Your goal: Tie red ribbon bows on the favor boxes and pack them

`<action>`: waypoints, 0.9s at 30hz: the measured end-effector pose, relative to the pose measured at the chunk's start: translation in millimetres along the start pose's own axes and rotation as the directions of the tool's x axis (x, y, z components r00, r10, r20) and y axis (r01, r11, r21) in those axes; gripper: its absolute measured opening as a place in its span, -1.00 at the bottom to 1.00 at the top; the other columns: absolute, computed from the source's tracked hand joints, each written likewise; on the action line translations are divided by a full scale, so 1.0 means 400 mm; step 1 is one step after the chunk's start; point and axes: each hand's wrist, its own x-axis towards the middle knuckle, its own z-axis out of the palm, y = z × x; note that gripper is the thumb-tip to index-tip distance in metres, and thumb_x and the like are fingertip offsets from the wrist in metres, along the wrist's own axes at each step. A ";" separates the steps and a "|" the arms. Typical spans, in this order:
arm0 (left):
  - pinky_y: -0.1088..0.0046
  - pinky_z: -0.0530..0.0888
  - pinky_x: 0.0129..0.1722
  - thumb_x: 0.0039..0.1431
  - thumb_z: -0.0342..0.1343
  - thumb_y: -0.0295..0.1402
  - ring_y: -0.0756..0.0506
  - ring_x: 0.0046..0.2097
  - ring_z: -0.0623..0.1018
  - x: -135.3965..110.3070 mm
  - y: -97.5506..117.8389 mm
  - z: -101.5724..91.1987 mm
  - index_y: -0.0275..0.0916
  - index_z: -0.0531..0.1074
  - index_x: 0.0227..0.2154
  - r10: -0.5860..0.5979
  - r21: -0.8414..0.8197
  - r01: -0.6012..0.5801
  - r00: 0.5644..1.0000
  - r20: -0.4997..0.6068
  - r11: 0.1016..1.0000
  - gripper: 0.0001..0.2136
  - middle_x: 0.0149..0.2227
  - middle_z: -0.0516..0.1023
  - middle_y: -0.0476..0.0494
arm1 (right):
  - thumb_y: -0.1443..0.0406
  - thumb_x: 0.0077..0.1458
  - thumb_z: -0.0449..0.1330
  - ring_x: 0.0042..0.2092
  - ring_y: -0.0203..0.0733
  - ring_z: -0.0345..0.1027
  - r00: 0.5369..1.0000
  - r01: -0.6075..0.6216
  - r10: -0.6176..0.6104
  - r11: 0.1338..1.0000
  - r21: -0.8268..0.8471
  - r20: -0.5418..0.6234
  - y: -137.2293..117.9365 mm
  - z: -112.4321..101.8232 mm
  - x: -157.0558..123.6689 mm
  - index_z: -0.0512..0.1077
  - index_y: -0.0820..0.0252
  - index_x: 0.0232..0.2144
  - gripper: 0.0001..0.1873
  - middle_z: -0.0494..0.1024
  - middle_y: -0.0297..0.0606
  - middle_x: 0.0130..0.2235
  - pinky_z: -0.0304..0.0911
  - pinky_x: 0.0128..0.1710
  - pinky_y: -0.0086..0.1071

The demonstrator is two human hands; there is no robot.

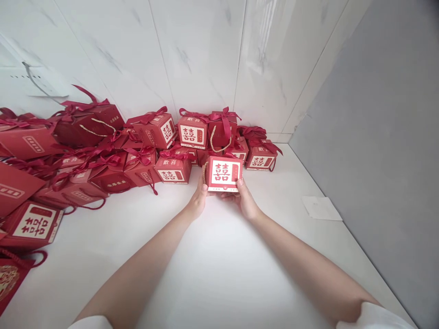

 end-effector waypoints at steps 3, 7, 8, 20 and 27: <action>0.02 0.49 0.05 0.19 -0.12 0.23 -0.37 0.32 0.23 0.001 -0.012 -0.005 0.05 -0.20 0.40 0.003 0.051 -0.007 0.998 0.066 0.999 -0.20 0.42 -0.03 -0.24 | -0.18 0.18 0.06 -0.30 -0.12 0.45 1.000 -0.010 0.010 1.000 0.011 0.004 0.002 -0.002 0.003 0.33 0.01 0.09 -0.41 0.58 -0.21 -0.14 0.43 -0.23 -0.19; 0.03 0.49 0.04 0.20 -0.17 0.23 -0.37 0.34 0.19 0.003 -0.024 -0.009 0.03 -0.23 0.40 -0.013 0.051 0.010 0.999 0.047 0.999 -0.20 0.43 -0.05 -0.23 | -0.17 0.19 0.06 -0.29 -0.14 0.46 0.999 -0.025 0.024 0.999 0.039 0.035 -0.003 -0.005 0.004 0.34 0.01 0.07 -0.43 0.58 -0.22 -0.14 0.43 -0.21 -0.21; 0.03 0.48 0.05 0.20 -0.20 0.25 -0.37 0.32 0.22 0.003 -0.022 -0.008 0.03 -0.22 0.40 -0.019 0.029 0.018 0.999 0.047 0.999 -0.20 0.42 -0.04 -0.22 | -0.16 0.20 0.06 -0.27 -0.14 0.47 0.999 -0.022 0.020 0.999 0.038 0.049 -0.005 -0.005 0.003 0.33 0.00 0.07 -0.44 0.58 -0.22 -0.11 0.43 -0.20 -0.22; 0.02 0.48 0.04 0.18 0.02 0.14 -0.38 0.26 0.32 0.007 0.011 -0.001 0.08 -0.15 0.38 -0.015 -0.009 0.015 0.998 0.067 1.000 -0.21 0.39 0.06 -0.22 | -0.10 0.17 0.14 -0.26 -0.13 0.49 0.999 -0.019 0.018 0.999 0.032 0.030 -0.010 -0.005 0.005 0.28 -0.02 0.06 -0.48 0.58 -0.25 -0.13 0.45 -0.25 -0.25; 0.02 0.51 0.01 0.19 0.02 0.11 -0.39 0.28 0.28 0.010 0.002 -0.008 0.10 -0.12 0.37 -0.030 0.035 0.028 0.999 0.044 0.999 -0.25 0.41 -0.01 -0.18 | -0.10 0.18 0.13 -0.27 -0.14 0.50 1.000 -0.025 0.024 0.999 0.042 0.020 -0.009 -0.005 0.008 0.30 0.00 0.06 -0.49 0.59 -0.25 -0.14 0.45 -0.28 -0.28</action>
